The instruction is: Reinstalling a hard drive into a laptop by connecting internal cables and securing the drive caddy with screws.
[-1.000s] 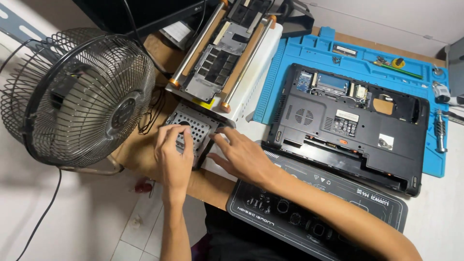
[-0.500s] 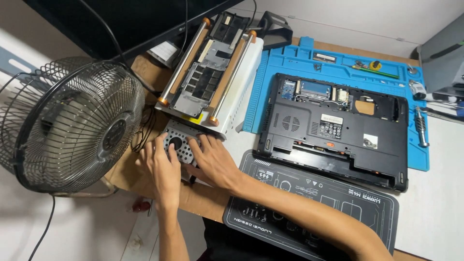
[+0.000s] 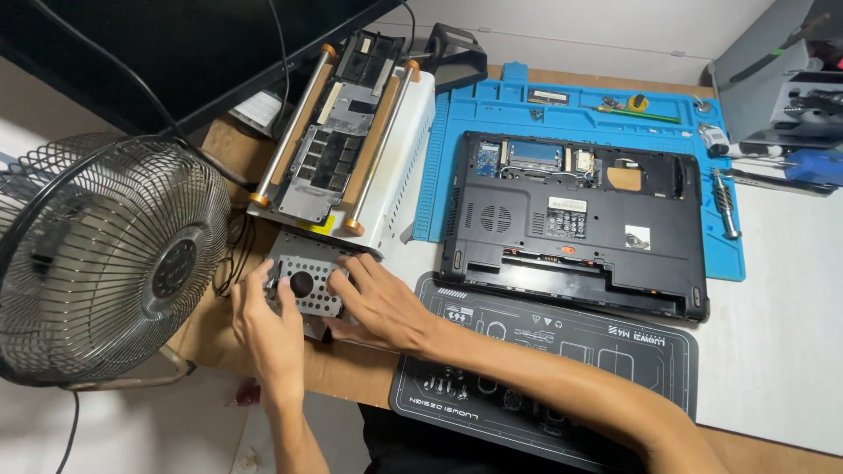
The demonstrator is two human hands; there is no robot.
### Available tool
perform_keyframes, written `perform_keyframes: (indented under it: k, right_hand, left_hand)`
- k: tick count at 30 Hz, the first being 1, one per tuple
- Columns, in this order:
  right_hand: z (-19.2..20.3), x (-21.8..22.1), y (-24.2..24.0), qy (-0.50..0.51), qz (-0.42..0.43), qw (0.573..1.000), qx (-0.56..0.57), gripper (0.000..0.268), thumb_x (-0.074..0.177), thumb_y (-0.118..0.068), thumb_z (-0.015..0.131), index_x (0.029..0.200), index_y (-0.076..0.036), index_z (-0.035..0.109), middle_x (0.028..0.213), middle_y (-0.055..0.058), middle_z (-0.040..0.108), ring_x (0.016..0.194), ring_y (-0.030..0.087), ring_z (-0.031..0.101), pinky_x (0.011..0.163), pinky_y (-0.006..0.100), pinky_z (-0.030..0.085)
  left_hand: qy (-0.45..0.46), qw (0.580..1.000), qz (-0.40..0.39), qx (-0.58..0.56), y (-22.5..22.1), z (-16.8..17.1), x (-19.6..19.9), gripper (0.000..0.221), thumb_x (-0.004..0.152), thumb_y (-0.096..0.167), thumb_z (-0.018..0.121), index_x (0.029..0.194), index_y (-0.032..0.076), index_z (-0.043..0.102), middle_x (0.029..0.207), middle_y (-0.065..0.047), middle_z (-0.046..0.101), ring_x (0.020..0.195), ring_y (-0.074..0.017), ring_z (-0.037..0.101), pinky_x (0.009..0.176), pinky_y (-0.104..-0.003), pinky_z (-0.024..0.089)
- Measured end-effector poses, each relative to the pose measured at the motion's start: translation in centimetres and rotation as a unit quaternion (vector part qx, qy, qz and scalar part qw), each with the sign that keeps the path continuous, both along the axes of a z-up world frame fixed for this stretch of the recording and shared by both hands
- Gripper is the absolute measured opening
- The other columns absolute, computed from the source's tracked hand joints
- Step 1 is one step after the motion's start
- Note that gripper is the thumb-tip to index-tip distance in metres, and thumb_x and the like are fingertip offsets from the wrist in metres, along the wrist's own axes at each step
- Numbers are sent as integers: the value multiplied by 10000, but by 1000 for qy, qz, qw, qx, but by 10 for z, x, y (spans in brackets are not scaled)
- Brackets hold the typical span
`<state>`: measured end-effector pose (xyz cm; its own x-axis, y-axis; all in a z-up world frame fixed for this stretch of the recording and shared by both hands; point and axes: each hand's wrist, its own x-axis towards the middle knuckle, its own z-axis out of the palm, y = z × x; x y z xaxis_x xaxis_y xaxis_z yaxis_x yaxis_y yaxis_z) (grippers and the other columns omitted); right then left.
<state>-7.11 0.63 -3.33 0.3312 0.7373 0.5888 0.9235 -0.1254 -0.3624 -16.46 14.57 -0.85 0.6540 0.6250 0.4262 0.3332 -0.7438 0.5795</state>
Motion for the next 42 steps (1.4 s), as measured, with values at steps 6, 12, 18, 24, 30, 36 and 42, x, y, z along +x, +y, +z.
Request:
perform_keyframes:
  k: [6, 12, 18, 24, 30, 36, 42]
  right_hand:
    - [4, 2, -40, -51, 14, 998, 19, 426, 895, -285, 759, 989, -34, 428, 1218, 317, 575, 1041, 426, 578, 785, 438, 543]
    - [12, 17, -95, -133, 31, 991, 18, 372, 1025, -359, 630, 966, -9, 519, 1178, 320, 620, 1033, 436, 655, 917, 485, 608]
    - [19, 50, -140, -149, 18, 989, -9, 384, 966, -370, 701, 931, -25, 534, 1209, 320, 634, 1090, 402, 643, 1007, 491, 580]
    - [32, 98, -177, -70, -48, 995, -44, 393, 844, -338, 775, 1027, -87, 534, 1188, 199, 643, 1013, 341, 682, 977, 439, 559]
    - [83, 138, -214, 122, -70, 989, -41, 576, 803, -43, 787, 1272, -4, 454, 1280, 265, 525, 829, 401, 703, 799, 520, 614]
    - [102, 171, -250, 187, -196, 961, -55, 797, 768, 16, 821, 1481, -12, 466, 1342, 289, 507, 924, 431, 684, 849, 508, 580]
    - [78, 205, -282, 211, -316, 925, -11, 601, 894, -133, 812, 1441, -75, 570, 1256, 209, 580, 886, 338, 698, 801, 448, 582]
  left_hand:
    - [36, 993, 4, -111, -23, 20, -1, 310, 992, 147, 610, 1283, 48, 649, 1026, -153, 709, 852, -286, 651, 803, -440, 506]
    - [29, 959, -80, -270, -42, 30, 0, 339, 972, 192, 631, 1281, 57, 664, 821, -61, 654, 753, -138, 591, 739, -270, 502]
    - [56, 923, -158, -346, -71, 43, 24, 368, 934, 145, 655, 1287, 38, 653, 919, -84, 713, 879, -142, 665, 824, -249, 556]
    - [22, 921, -264, -284, -95, 43, 78, 374, 972, 100, 653, 1318, -36, 610, 958, -200, 734, 802, -206, 671, 763, -362, 561]
    - [-42, 895, -346, -277, -124, 45, 163, 382, 959, 109, 693, 1307, -19, 605, 938, -169, 729, 754, -162, 677, 688, -331, 578]
    - [-30, 898, -356, -257, -164, 25, 251, 347, 883, 100, 718, 1223, 76, 651, 839, -112, 740, 677, -153, 691, 605, -305, 545]
    - [53, 902, -346, -253, -204, 11, 313, 364, 835, 162, 749, 1187, 102, 677, 849, -92, 763, 743, -209, 742, 650, -346, 572]
